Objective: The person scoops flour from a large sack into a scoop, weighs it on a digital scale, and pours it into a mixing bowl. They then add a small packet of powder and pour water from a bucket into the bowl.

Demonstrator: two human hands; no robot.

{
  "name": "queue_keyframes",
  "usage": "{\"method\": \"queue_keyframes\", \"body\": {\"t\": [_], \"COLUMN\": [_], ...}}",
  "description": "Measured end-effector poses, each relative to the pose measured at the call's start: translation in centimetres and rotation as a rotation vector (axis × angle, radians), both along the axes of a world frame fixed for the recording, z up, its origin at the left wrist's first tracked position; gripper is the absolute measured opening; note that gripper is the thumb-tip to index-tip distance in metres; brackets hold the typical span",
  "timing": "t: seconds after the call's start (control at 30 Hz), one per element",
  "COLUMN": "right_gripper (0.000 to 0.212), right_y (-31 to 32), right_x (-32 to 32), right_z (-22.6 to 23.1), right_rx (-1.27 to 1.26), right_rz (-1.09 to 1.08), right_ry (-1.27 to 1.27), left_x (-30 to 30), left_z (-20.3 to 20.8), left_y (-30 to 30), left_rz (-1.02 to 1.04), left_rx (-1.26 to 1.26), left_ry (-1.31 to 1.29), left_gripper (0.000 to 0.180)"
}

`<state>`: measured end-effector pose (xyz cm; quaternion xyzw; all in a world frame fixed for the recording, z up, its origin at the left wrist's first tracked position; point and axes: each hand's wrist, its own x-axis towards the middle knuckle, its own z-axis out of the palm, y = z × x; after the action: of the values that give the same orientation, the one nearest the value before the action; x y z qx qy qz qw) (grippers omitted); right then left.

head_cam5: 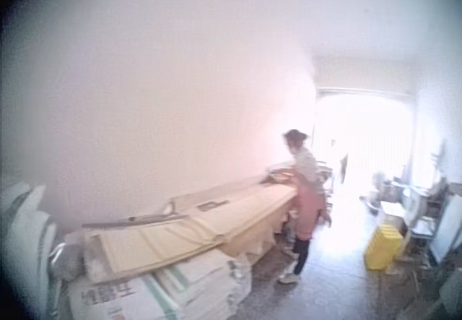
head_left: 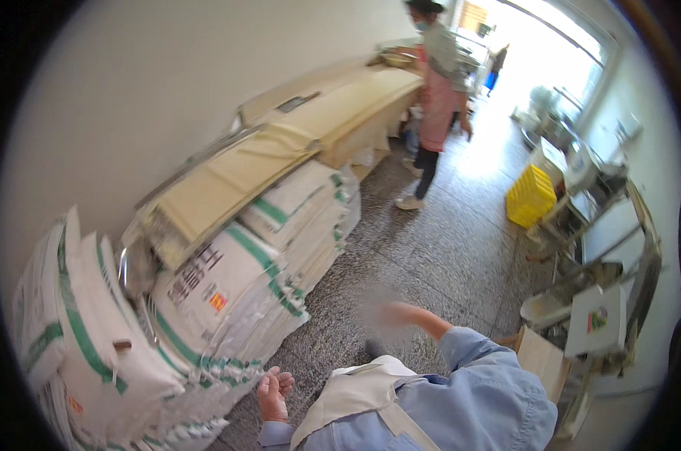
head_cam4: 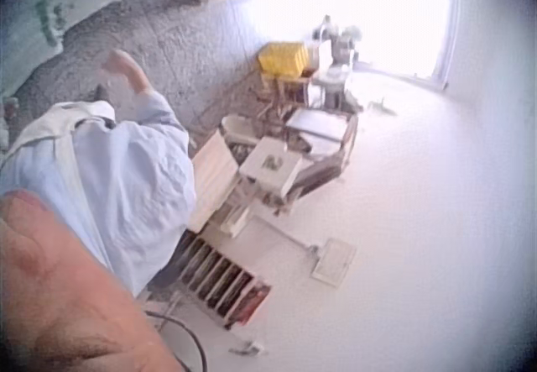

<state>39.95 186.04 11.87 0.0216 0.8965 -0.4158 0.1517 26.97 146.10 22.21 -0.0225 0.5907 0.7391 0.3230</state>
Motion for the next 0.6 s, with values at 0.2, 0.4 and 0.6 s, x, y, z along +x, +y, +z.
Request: {"method": "queue_keyframes", "body": {"t": [0.2,0.4,0.6], "right_gripper": [0.021,0.025,0.03], "right_y": [3.0,9.4,15.8], "right_x": [11.9,24.1,29.9], "right_z": [-1.3,4.9,7.2], "right_rx": [-0.133,-0.11,-0.099], "right_rz": [-0.456,-0.811,-1.024], "right_ry": [-0.155,-0.179,-0.166], "left_x": [0.6,6.4,10.9], "left_z": [0.1,0.1,1.7], "left_y": [10.5,26.7,40.1], "left_rz": [-0.297,-0.606,-0.875], "left_rx": [0.019,0.047,0.017], "left_ry": [0.025,0.042,0.09], "left_gripper": [0.047,0.048,0.052]}}
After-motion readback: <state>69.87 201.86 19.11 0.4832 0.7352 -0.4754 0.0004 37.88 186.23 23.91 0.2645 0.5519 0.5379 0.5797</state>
